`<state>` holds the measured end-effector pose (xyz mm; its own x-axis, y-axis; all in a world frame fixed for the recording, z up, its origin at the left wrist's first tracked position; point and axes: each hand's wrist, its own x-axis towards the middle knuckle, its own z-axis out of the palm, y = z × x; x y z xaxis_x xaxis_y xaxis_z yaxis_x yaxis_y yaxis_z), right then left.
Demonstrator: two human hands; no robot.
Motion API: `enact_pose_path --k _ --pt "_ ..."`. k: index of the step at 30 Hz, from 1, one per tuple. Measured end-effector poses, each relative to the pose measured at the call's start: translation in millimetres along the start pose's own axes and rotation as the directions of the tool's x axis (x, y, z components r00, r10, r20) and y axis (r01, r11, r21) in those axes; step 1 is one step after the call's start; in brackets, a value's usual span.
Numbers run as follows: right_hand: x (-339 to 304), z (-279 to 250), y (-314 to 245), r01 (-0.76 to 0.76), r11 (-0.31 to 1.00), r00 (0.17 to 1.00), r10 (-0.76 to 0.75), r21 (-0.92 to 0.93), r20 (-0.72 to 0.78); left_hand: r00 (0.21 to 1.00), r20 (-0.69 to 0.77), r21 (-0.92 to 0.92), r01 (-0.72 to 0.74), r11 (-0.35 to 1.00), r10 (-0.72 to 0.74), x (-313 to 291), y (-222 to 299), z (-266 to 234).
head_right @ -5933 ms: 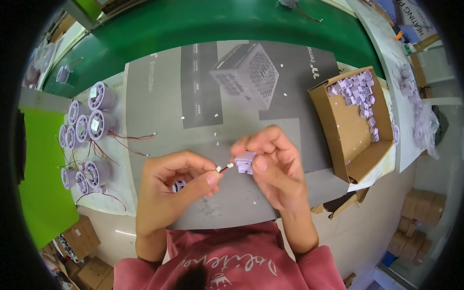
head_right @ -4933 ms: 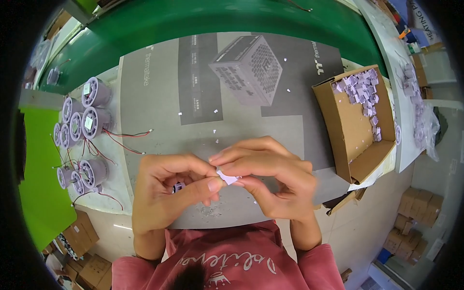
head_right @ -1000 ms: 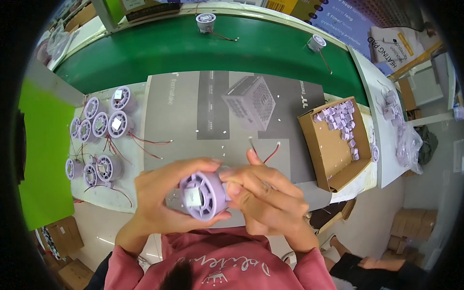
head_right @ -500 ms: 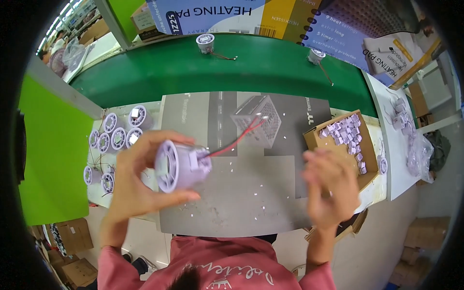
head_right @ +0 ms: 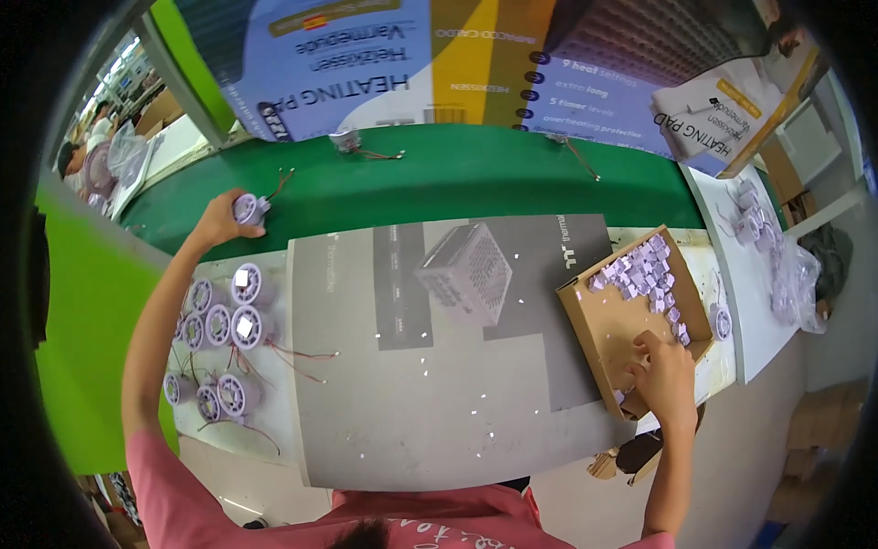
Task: The person assembles small electronic components by hand, connecting wires and snapping pieces of plastic housing together.
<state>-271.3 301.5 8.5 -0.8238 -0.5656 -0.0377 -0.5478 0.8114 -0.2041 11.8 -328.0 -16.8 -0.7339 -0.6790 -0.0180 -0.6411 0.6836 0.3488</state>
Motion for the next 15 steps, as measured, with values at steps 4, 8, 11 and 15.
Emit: enact_pose_path --k 4,8,11,15 --pt "-1.9 -13.5 -5.3 -0.133 0.991 0.983 0.131 0.005 0.129 0.976 0.214 0.141 -0.061 0.988 0.030 15.8 24.9 -24.5" --pt "28.7 -14.9 12.0 0.046 0.998 0.999 -0.045 -0.040 0.014 0.888 0.097 0.538 -0.426 0.727 0.449 81.0 53.9 -14.7" --pt "59.7 -11.6 1.6 0.125 0.992 0.985 -0.127 -0.027 -0.116 0.919 0.257 0.598 -0.395 0.697 0.301 112.5 112.2 12.3" --pt "83.8 10.8 -1.5 0.211 0.977 0.956 -0.212 -0.028 -0.204 0.908 0.152 0.517 -0.409 0.752 0.390 161.1 57.5 46.9"
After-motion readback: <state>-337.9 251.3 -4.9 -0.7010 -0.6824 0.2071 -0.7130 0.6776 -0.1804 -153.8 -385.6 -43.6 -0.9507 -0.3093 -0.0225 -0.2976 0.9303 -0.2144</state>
